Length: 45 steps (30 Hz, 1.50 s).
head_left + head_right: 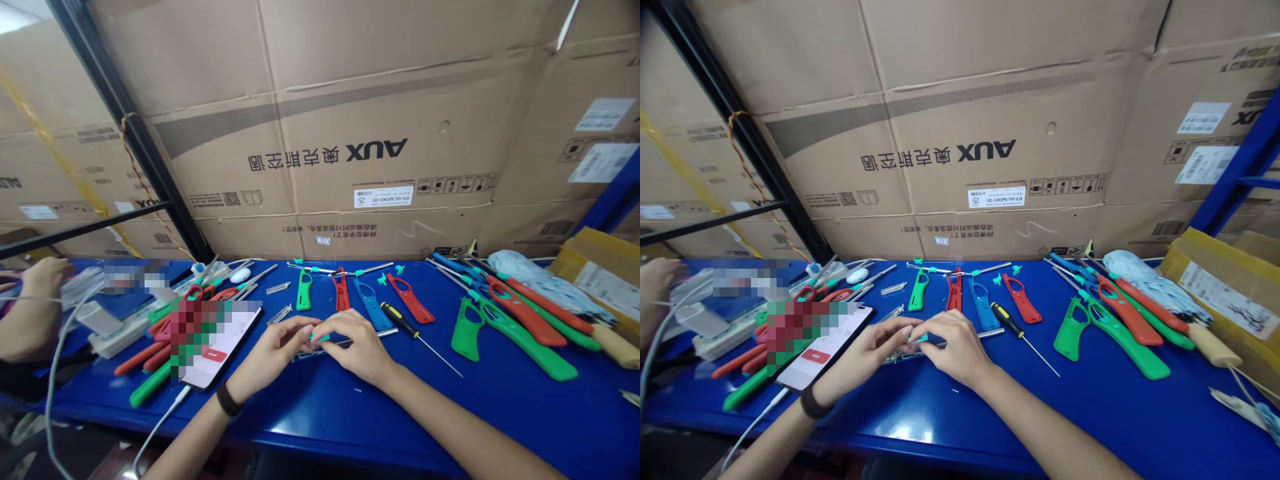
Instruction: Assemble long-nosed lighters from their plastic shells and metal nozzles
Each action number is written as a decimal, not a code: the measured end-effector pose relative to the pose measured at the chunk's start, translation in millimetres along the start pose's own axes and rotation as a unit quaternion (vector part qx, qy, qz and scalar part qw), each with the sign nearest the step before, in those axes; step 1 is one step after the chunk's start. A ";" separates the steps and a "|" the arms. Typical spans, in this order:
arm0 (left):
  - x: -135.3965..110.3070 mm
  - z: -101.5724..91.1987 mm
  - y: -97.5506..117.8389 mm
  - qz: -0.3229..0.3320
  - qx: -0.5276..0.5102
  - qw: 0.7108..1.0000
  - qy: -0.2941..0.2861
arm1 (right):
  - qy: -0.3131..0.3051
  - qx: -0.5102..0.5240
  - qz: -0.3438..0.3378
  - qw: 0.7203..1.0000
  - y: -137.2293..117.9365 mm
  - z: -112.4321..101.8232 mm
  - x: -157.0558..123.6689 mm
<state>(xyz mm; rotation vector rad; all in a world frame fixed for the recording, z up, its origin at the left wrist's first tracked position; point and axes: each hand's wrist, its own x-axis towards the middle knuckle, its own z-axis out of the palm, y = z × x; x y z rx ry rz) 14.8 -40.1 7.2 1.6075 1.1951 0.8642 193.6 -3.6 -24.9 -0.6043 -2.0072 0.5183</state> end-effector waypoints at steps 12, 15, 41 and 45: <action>-10.2 -12.6 -9.4 -0.025 -0.027 0.997 0.069 | -0.056 0.070 0.019 0.996 -6.1 -1.2 -1.4; -9.3 -12.6 -13.3 -0.043 -0.021 0.995 0.084 | -0.072 0.050 0.031 0.996 -5.4 -1.0 -2.2; -39.1 9.8 -38.1 0.177 0.418 0.884 0.114 | -0.103 -0.104 0.077 0.986 -7.1 -12.2 0.2; -41.4 11.4 -42.7 0.191 0.419 0.878 0.132 | -0.116 -0.089 0.091 0.985 -6.1 -9.4 -0.1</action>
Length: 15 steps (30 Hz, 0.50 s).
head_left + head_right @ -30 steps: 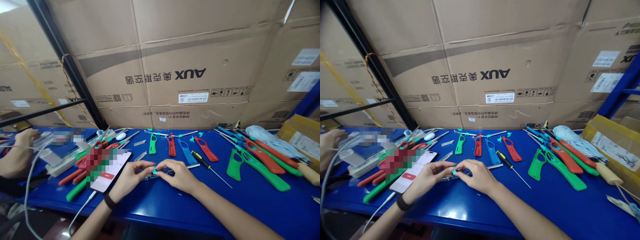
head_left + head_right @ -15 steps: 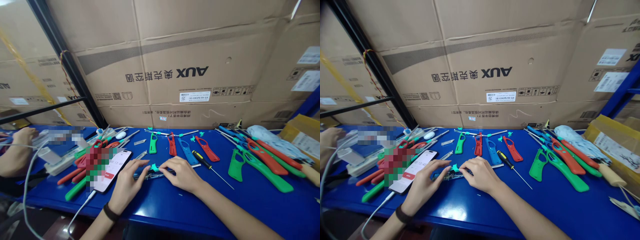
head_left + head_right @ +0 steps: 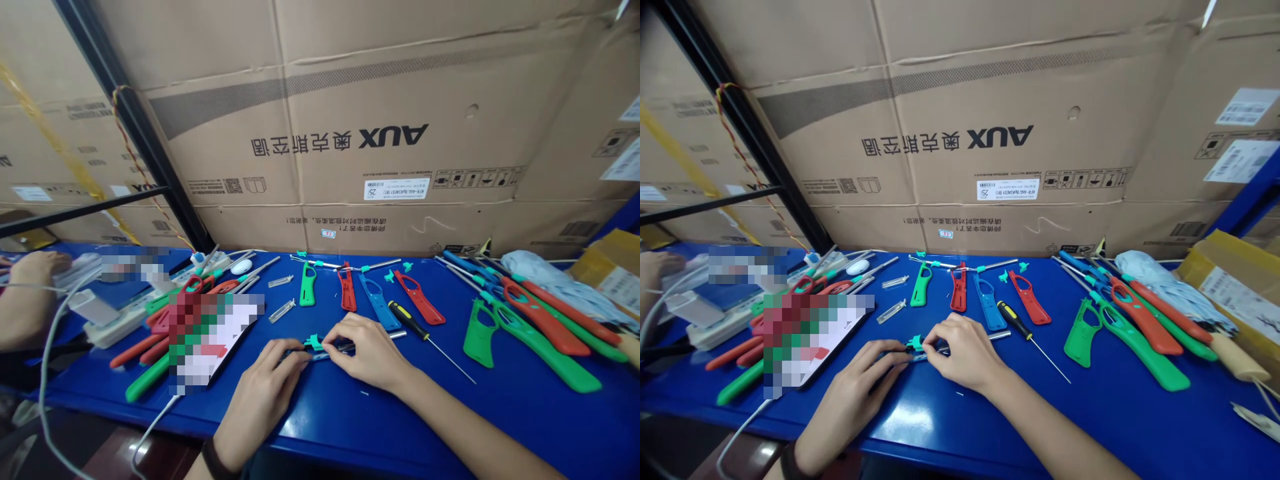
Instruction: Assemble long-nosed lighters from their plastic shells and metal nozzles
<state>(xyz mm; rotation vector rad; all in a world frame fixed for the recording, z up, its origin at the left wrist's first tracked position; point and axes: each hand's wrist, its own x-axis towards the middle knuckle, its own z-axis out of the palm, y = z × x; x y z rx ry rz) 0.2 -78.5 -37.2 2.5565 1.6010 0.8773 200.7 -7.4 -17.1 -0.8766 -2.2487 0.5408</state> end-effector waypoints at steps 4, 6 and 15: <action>-2.4 0.8 0.3 0.000 0.018 1.000 0.001 | 0.009 0.026 0.020 0.999 0.3 2.9 0.2; -2.6 1.0 0.7 -0.003 0.020 1.000 -0.003 | 0.000 0.033 0.031 0.999 0.5 3.9 0.0; -3.4 -1.4 2.5 0.005 0.031 0.999 -0.019 | -0.028 0.033 0.030 0.999 -1.0 1.5 0.3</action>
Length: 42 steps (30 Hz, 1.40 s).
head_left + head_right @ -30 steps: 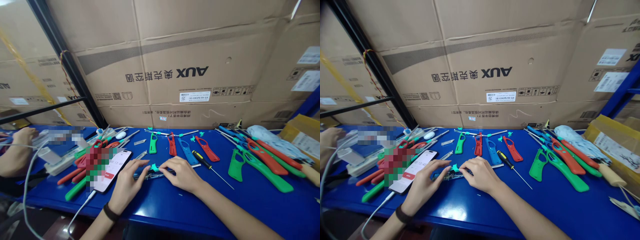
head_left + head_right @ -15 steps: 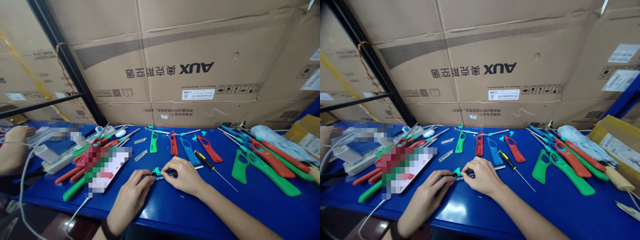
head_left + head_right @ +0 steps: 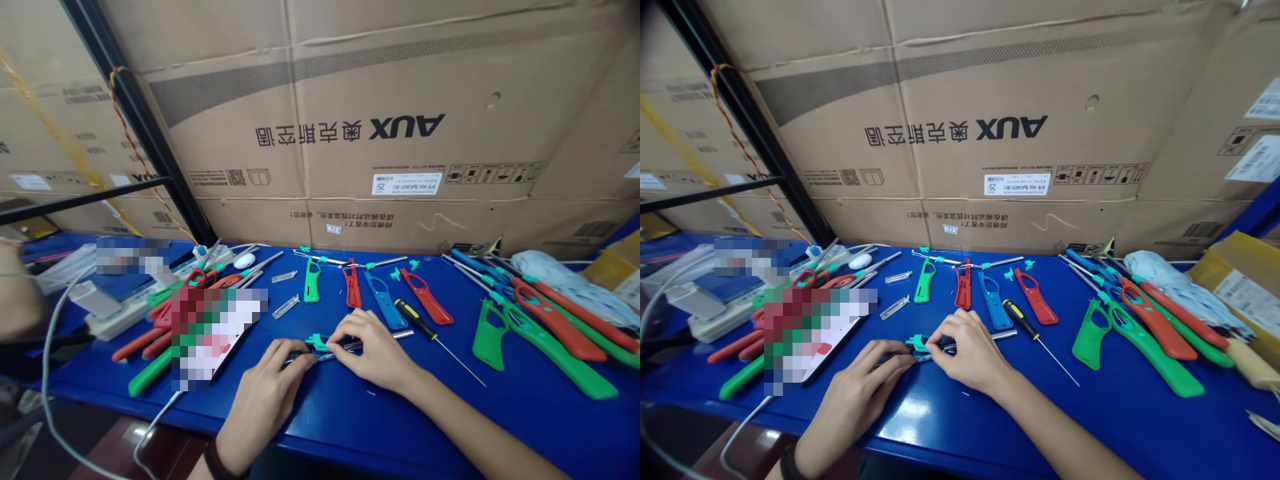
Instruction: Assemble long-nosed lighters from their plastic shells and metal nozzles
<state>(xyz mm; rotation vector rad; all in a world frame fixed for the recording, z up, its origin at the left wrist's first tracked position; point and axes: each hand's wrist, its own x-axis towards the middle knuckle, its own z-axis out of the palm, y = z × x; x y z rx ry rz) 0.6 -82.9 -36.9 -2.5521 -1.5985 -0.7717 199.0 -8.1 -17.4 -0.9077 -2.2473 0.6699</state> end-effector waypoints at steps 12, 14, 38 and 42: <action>-15.9 -6.9 10.2 -0.003 0.004 1.000 0.023 | -0.071 0.016 0.010 0.997 -6.6 4.4 -5.1; -17.2 -6.7 10.8 -0.008 0.003 1.000 0.026 | -0.078 0.012 0.002 0.997 -8.1 3.0 -5.4; -20.4 -1.4 9.5 -0.024 -0.014 0.997 0.071 | -0.112 -0.124 -0.074 0.983 -12.8 -19.4 -3.6; -21.1 0.5 7.8 -0.024 -0.018 0.997 0.067 | -0.113 -0.134 -0.080 0.981 -13.6 -19.2 -2.9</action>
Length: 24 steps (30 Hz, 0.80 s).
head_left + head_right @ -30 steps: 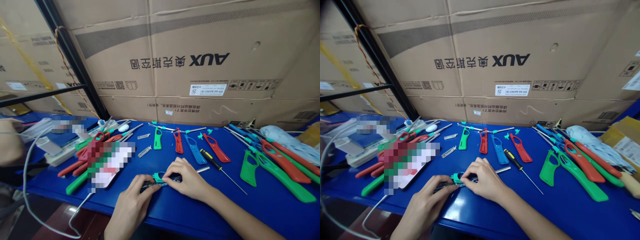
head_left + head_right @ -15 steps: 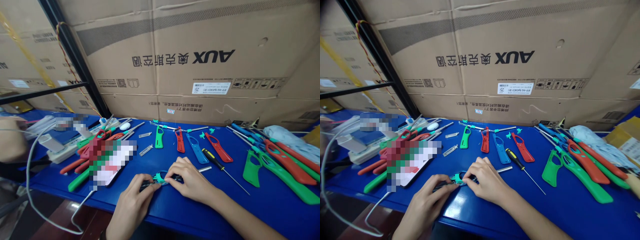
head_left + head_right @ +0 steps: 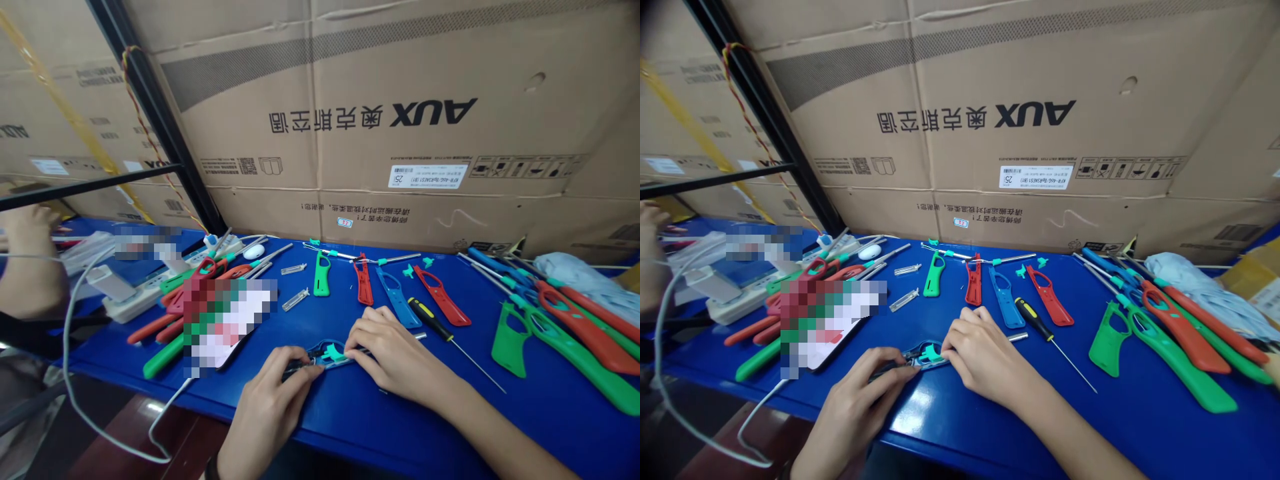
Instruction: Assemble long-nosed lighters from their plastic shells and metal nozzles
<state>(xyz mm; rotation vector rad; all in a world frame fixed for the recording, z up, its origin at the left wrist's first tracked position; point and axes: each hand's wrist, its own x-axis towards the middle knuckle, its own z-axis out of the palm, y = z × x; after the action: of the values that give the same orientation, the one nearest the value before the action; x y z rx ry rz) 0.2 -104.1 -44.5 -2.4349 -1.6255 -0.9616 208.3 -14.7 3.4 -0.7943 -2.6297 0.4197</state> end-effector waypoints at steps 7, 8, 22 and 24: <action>0.2 -1.1 0.3 -0.001 -0.024 1.000 -0.003 | -0.007 0.019 0.007 1.000 0.5 2.0 0.7; 0.6 -1.3 0.5 0.000 -0.025 1.000 -0.002 | -0.006 0.019 0.008 1.000 0.5 2.1 0.9; 1.4 0.2 0.5 -0.001 -0.037 0.999 -0.007 | -0.027 -0.097 -0.037 0.994 -1.1 1.8 5.7; 1.1 0.6 0.4 -0.001 -0.047 0.999 -0.012 | -0.031 -0.066 -0.036 0.997 -1.9 0.8 7.0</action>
<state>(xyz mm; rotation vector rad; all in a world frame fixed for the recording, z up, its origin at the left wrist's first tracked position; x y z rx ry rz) 1.0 -103.2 -44.3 -2.5158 -1.6250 -1.0366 201.6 -12.3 5.1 -0.7353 -2.7570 0.2579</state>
